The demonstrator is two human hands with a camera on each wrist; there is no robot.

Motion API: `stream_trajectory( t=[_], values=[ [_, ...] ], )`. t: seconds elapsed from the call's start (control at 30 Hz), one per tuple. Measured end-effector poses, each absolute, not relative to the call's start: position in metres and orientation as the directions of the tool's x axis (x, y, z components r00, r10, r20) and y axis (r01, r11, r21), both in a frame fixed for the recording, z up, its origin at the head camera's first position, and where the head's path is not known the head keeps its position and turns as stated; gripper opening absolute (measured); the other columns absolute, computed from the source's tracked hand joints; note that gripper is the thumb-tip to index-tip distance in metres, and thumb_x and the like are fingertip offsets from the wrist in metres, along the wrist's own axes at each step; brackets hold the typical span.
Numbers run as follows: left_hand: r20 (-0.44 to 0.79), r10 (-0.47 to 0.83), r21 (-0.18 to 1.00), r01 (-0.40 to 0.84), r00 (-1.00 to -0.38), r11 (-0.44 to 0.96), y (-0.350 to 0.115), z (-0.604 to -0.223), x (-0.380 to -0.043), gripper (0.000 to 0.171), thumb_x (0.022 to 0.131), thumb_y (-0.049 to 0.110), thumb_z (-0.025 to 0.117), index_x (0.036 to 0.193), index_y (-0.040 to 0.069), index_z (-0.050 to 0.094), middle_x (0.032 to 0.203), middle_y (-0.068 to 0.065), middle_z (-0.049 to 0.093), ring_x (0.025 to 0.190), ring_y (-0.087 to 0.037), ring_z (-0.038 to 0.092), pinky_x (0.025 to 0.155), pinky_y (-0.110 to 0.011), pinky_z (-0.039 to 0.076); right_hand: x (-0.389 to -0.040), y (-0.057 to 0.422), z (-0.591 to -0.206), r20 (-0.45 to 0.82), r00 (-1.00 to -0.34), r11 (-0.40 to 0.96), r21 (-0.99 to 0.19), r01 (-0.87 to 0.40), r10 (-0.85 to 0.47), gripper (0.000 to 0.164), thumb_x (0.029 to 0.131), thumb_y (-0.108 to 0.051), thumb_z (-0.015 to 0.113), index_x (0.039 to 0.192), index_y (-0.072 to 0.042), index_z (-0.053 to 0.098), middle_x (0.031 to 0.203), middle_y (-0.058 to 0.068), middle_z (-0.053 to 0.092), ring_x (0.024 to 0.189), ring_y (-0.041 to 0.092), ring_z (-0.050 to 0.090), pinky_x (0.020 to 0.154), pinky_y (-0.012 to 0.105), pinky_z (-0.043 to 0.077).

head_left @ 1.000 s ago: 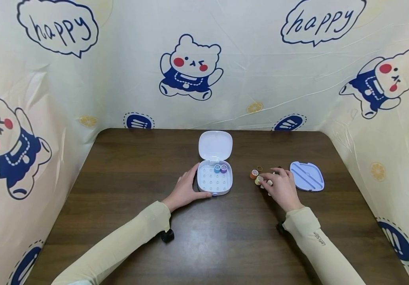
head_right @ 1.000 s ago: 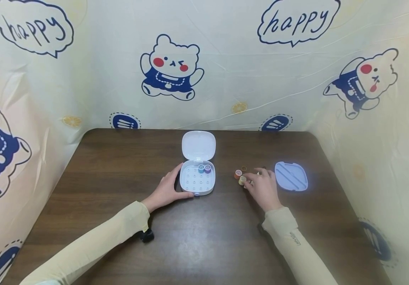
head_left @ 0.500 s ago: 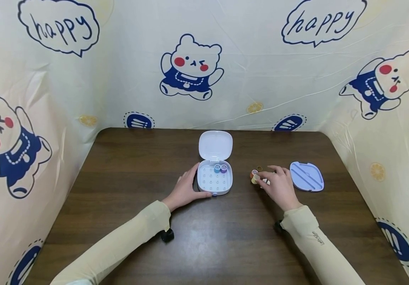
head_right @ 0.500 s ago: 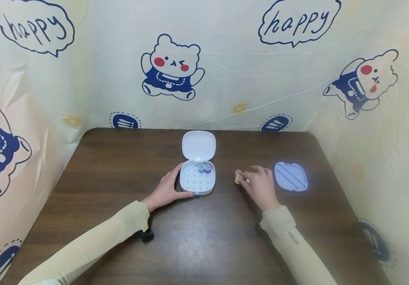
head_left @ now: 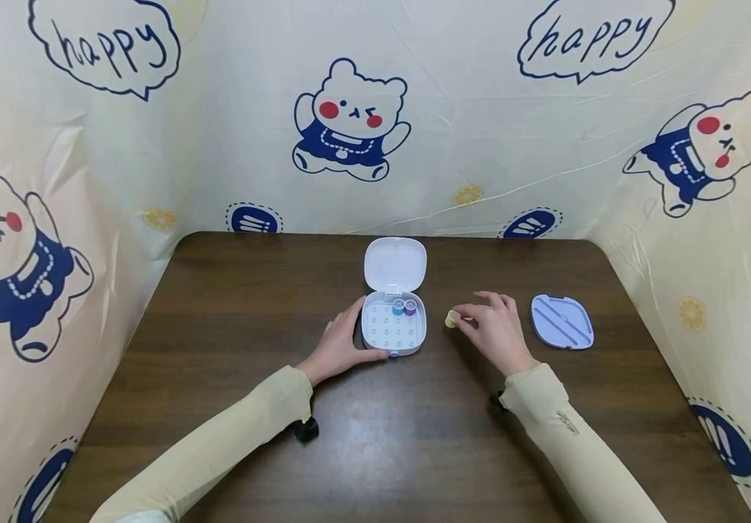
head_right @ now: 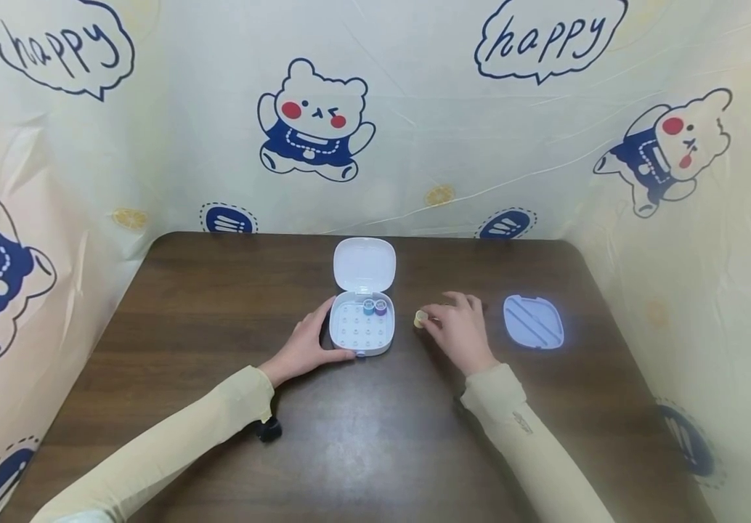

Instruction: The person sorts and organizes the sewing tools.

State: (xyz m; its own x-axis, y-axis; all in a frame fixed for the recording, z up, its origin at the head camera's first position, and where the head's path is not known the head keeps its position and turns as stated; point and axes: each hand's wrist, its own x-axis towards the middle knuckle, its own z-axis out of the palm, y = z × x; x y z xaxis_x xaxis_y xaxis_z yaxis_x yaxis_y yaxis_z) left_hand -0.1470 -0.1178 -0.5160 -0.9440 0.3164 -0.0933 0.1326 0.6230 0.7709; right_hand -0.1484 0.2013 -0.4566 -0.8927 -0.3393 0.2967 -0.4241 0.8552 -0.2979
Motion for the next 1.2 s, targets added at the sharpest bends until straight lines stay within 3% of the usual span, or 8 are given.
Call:
stream_trajectory(
  t=[0.4,0.77,1.2],
  values=[
    [-0.083,0.317,0.772,0.140,-0.945,0.620,-0.118,-0.515,-0.146,0.123,0.075,0.058,0.089,0.167,0.016,0.019,0.169,-0.007,0.032,0.151,-0.032,0.033,0.121,-0.058,0.021,-0.155,0.180,-0.451,0.289,-0.884,0.840,-0.303,-0.449,-0.368,0.020,0.091,-0.021,0.083,0.109,-0.012,0.083,0.089,0.003,0.079,0.128,0.038,0.056,0.109,0.061,0.031],
    [-0.080,0.317,0.768,0.143,-0.945,0.624,-0.117,-0.515,-0.148,0.122,0.075,0.058,0.089,0.167,0.017,0.019,0.168,-0.006,0.033,0.150,-0.031,0.034,0.120,-0.057,0.023,-0.158,0.167,-0.446,0.275,-0.874,0.832,-0.292,-0.473,-0.400,0.021,0.093,-0.022,0.081,0.111,-0.013,0.082,0.102,0.003,0.080,0.128,0.038,0.057,0.109,0.061,0.032],
    [-0.092,0.321,0.771,0.137,-0.943,0.623,-0.118,-0.515,-0.148,0.124,0.075,0.060,0.088,0.167,0.016,0.018,0.169,-0.007,0.031,0.151,-0.032,0.033,0.120,-0.059,0.023,-0.162,0.149,-0.443,0.271,-0.872,0.820,-0.310,-0.481,-0.409,0.020,0.092,-0.021,0.082,0.111,-0.014,0.082,0.101,0.002,0.080,0.130,0.035,0.055,0.111,0.057,0.032]
  ],
)
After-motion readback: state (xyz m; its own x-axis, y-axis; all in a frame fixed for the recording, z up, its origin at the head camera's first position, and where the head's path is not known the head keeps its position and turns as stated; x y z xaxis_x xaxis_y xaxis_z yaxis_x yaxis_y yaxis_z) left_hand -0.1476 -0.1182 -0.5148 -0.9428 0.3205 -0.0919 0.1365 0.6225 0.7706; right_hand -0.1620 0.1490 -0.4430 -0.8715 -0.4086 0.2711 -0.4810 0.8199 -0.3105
